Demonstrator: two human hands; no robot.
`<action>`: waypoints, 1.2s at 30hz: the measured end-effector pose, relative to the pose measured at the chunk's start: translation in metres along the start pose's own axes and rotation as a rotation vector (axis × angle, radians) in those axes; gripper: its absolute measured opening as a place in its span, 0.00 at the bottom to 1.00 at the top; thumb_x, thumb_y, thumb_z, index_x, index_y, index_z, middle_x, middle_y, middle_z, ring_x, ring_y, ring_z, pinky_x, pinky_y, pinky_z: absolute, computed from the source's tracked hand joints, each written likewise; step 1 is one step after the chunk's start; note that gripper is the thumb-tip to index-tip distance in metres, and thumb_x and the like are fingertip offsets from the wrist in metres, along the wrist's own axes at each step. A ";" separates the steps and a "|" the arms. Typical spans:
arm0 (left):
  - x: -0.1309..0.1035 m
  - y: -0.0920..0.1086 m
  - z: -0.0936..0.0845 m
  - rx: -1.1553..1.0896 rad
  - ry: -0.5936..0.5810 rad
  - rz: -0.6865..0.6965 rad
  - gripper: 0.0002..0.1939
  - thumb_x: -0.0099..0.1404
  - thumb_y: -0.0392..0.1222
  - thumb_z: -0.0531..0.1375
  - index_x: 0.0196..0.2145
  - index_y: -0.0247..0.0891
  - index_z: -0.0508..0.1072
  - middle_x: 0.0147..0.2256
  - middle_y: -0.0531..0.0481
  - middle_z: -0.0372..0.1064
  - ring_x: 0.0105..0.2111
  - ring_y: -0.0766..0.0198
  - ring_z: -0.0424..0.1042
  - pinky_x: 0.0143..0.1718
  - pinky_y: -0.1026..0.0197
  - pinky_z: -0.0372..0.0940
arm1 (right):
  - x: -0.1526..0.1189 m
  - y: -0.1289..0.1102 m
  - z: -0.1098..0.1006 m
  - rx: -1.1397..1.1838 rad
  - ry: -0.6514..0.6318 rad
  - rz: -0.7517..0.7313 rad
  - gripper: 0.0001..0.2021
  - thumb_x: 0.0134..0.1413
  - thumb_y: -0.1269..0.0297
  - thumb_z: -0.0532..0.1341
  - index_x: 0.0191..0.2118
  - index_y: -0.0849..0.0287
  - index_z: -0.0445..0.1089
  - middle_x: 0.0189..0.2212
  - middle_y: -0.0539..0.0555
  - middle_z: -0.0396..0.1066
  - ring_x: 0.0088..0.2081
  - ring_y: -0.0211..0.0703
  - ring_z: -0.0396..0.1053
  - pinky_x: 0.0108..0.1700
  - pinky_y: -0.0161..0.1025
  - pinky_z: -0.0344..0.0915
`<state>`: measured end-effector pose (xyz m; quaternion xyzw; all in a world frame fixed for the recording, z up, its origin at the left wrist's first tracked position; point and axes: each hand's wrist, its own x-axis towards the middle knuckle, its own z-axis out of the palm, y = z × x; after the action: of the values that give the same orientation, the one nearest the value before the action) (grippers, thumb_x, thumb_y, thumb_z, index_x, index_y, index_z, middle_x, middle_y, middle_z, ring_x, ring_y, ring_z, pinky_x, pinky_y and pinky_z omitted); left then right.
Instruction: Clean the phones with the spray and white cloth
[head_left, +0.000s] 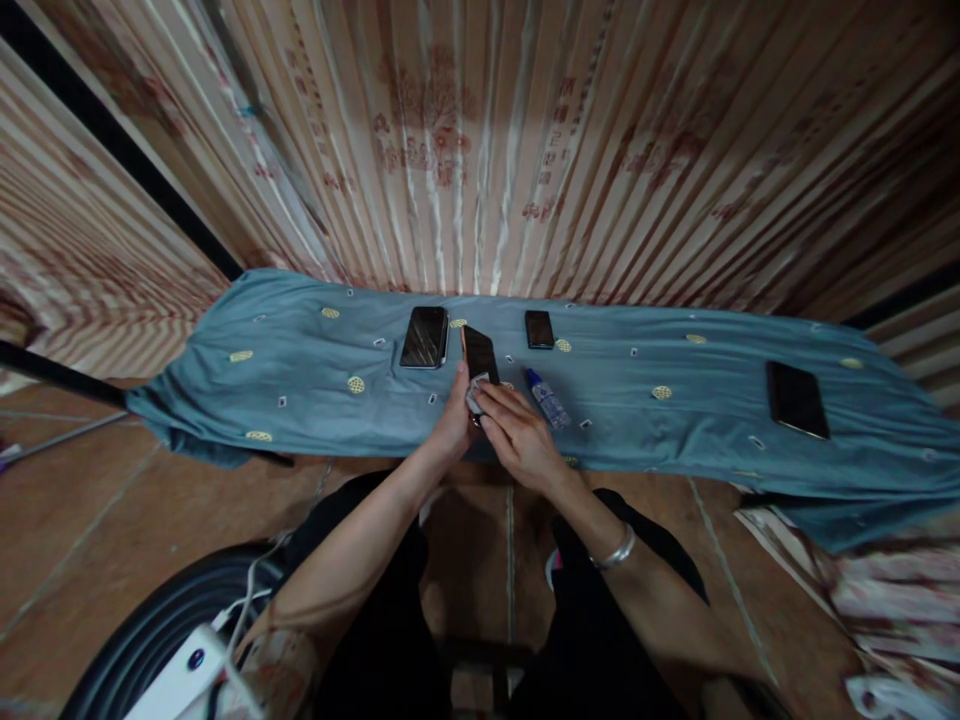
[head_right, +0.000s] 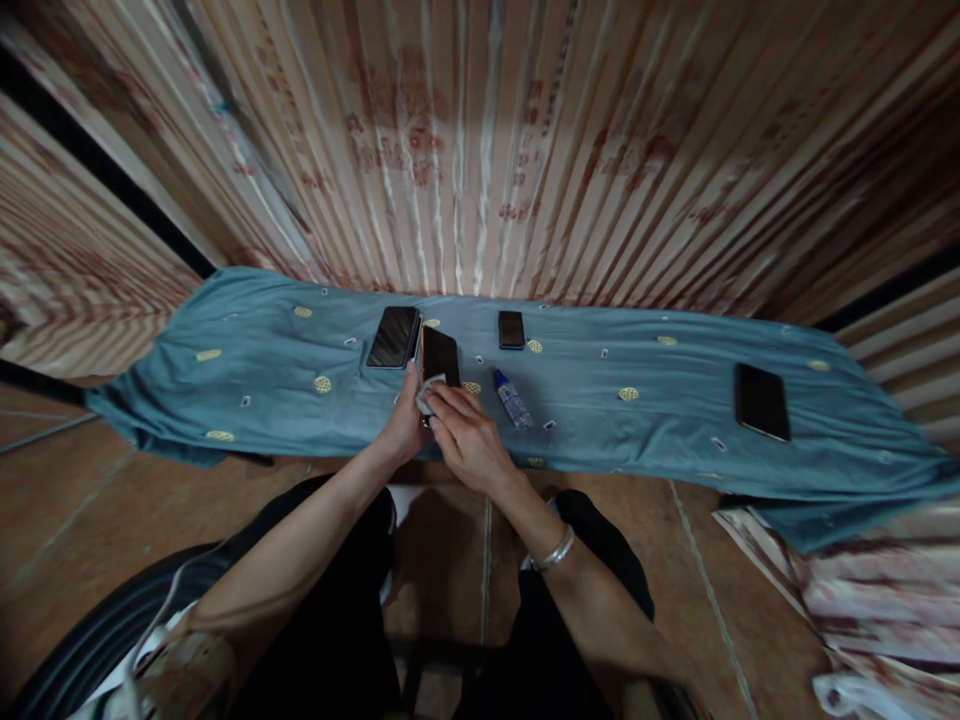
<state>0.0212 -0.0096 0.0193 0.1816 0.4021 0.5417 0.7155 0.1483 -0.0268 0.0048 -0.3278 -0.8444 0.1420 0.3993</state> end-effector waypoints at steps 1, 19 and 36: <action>0.001 0.001 0.000 -0.010 -0.002 0.014 0.31 0.65 0.66 0.53 0.40 0.33 0.78 0.33 0.44 0.79 0.41 0.54 0.78 0.43 0.58 0.71 | 0.000 -0.001 0.000 0.020 0.001 0.006 0.19 0.69 0.65 0.51 0.61 0.57 0.68 0.59 0.60 0.70 0.62 0.48 0.66 0.64 0.54 0.63; -0.005 0.020 0.008 -0.137 0.043 0.041 0.34 0.70 0.65 0.42 0.36 0.36 0.77 0.38 0.41 0.79 0.46 0.51 0.78 0.45 0.54 0.72 | -0.003 0.007 0.003 -0.025 0.056 -0.018 0.15 0.68 0.67 0.54 0.52 0.54 0.76 0.51 0.56 0.76 0.54 0.46 0.72 0.58 0.49 0.71; -0.008 0.022 0.008 -0.149 -0.018 -0.013 0.38 0.69 0.67 0.42 0.49 0.32 0.77 0.41 0.39 0.79 0.45 0.49 0.77 0.49 0.50 0.70 | -0.007 0.019 0.007 -0.137 0.003 -0.011 0.24 0.67 0.73 0.47 0.64 0.61 0.64 0.62 0.63 0.67 0.65 0.51 0.60 0.65 0.55 0.63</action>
<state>0.0132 -0.0079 0.0425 0.1300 0.3553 0.5641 0.7339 0.1543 -0.0170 -0.0134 -0.3499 -0.8533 0.0811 0.3780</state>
